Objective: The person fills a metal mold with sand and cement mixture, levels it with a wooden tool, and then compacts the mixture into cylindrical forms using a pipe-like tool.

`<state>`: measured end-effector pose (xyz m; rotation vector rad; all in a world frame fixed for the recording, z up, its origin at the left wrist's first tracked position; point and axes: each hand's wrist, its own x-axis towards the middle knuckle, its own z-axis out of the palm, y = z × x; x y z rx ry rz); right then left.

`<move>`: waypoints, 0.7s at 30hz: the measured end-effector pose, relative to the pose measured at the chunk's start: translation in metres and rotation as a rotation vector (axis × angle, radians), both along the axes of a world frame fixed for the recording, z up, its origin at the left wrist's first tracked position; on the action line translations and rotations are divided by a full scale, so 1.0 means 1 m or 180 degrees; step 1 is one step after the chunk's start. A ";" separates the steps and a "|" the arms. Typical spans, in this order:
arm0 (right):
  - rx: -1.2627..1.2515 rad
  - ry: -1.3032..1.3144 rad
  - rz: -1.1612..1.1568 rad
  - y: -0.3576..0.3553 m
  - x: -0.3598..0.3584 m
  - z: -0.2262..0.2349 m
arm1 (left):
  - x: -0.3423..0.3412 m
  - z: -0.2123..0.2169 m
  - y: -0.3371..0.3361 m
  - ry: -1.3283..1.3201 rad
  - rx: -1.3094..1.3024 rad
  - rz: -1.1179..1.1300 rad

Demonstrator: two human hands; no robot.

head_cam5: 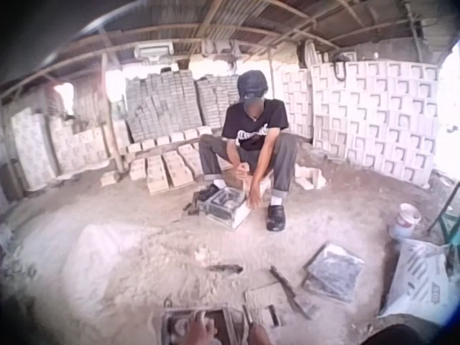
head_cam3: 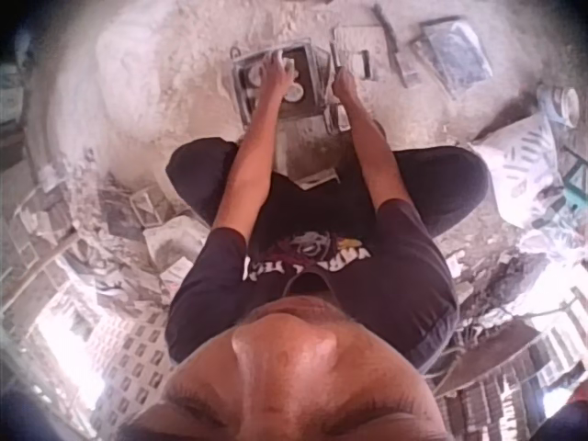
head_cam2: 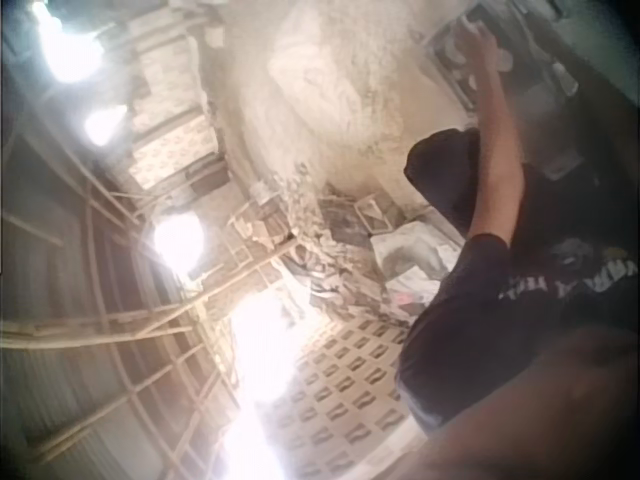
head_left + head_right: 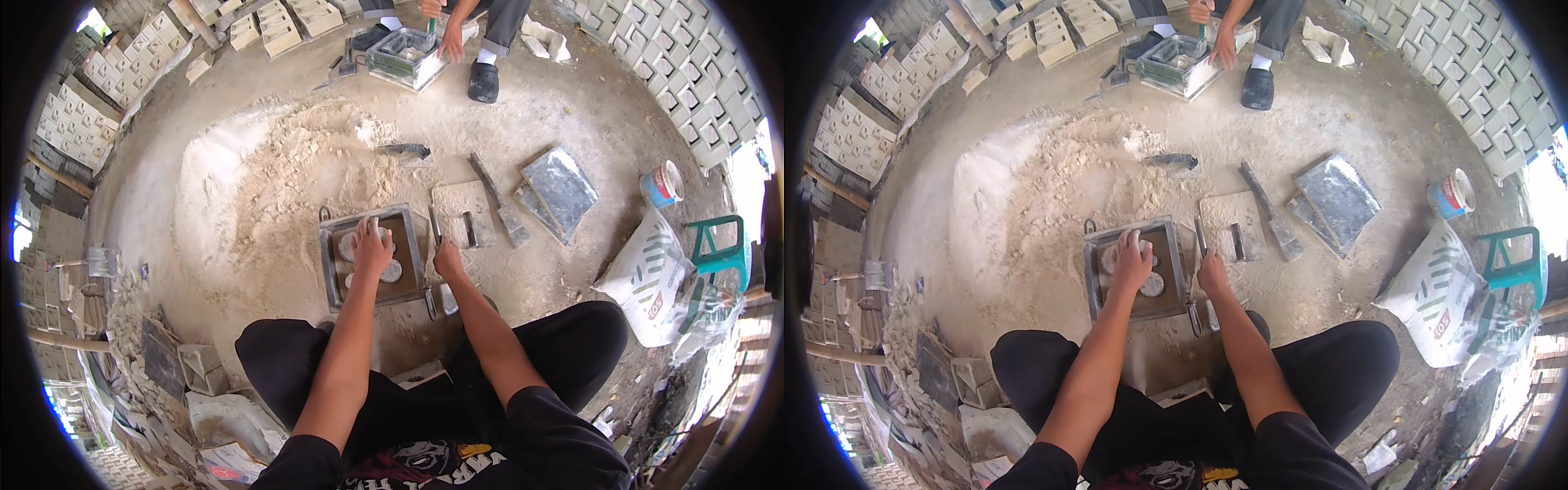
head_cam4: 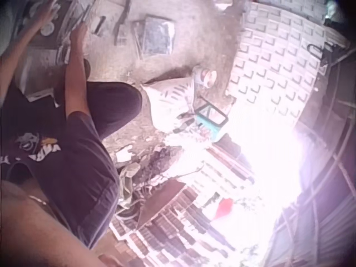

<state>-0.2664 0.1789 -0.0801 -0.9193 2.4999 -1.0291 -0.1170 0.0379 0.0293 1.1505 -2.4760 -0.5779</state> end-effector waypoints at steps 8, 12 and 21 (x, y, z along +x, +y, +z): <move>0.0249 0.1352 -0.1282 -0.015 -0.031 0.056 | 0.017 -0.015 -0.011 -0.0202 -0.0499 0.0178; 0.0713 -0.0226 -0.1160 0.003 -0.081 0.019 | 0.009 -0.016 -0.018 -0.0209 -0.0531 0.0114; 0.0655 0.0528 -0.0308 -0.044 -0.093 0.044 | 0.046 -0.023 -0.072 -0.0493 -0.0245 0.0676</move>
